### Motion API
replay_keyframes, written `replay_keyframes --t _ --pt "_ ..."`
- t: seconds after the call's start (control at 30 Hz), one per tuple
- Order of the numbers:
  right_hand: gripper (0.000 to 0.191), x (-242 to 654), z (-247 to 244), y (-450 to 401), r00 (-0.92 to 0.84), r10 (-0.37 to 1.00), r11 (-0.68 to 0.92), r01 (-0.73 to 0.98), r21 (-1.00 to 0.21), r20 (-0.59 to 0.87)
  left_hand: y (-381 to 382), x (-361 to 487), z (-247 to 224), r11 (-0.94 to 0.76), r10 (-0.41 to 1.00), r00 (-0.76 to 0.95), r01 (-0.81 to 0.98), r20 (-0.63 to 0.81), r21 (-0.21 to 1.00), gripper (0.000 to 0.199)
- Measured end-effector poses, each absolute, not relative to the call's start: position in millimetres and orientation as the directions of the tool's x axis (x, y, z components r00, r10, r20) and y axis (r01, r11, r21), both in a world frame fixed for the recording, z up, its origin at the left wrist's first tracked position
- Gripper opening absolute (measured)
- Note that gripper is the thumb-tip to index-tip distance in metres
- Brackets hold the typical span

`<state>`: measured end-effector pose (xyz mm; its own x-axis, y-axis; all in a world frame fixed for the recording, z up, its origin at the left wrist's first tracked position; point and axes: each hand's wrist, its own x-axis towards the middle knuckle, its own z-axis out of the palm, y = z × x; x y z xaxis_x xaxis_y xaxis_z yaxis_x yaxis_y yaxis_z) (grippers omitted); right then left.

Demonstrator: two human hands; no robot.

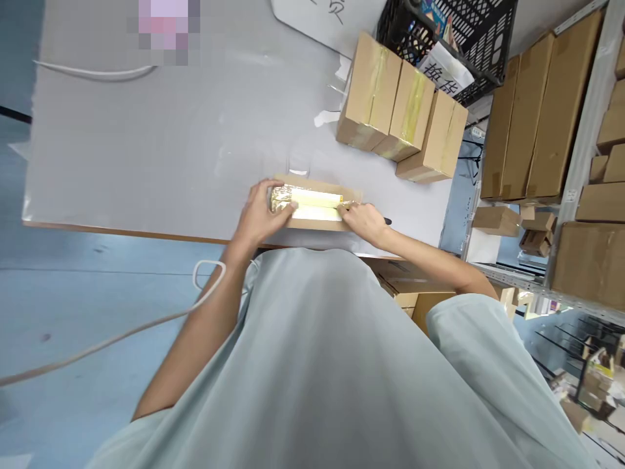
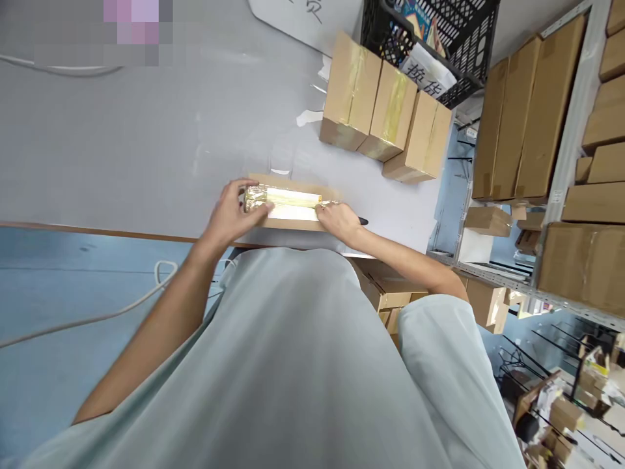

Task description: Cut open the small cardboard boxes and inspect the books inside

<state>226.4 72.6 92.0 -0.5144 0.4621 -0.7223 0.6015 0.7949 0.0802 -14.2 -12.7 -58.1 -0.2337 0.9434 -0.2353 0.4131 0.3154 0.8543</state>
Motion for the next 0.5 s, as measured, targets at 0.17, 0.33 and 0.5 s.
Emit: replay_keyframes --t 0.17,0.33,0.5 --pt "0.042 239 83 75 -0.576 0.470 0.792 0.610 0.031 -0.669 4 33 -55 0.403 0.863 -0.480 0.464 -0.159 0.789 0.039" --pt "0.045 280 90 77 -0.512 0.514 0.742 0.668 0.057 -0.688 4 41 -60 0.470 0.824 -0.537 0.472 -0.179 0.746 0.035" --pt "0.061 310 94 74 -0.469 0.528 0.712 0.699 0.068 -0.708 4 40 -54 0.468 0.833 -0.518 0.470 -0.195 0.749 0.035"
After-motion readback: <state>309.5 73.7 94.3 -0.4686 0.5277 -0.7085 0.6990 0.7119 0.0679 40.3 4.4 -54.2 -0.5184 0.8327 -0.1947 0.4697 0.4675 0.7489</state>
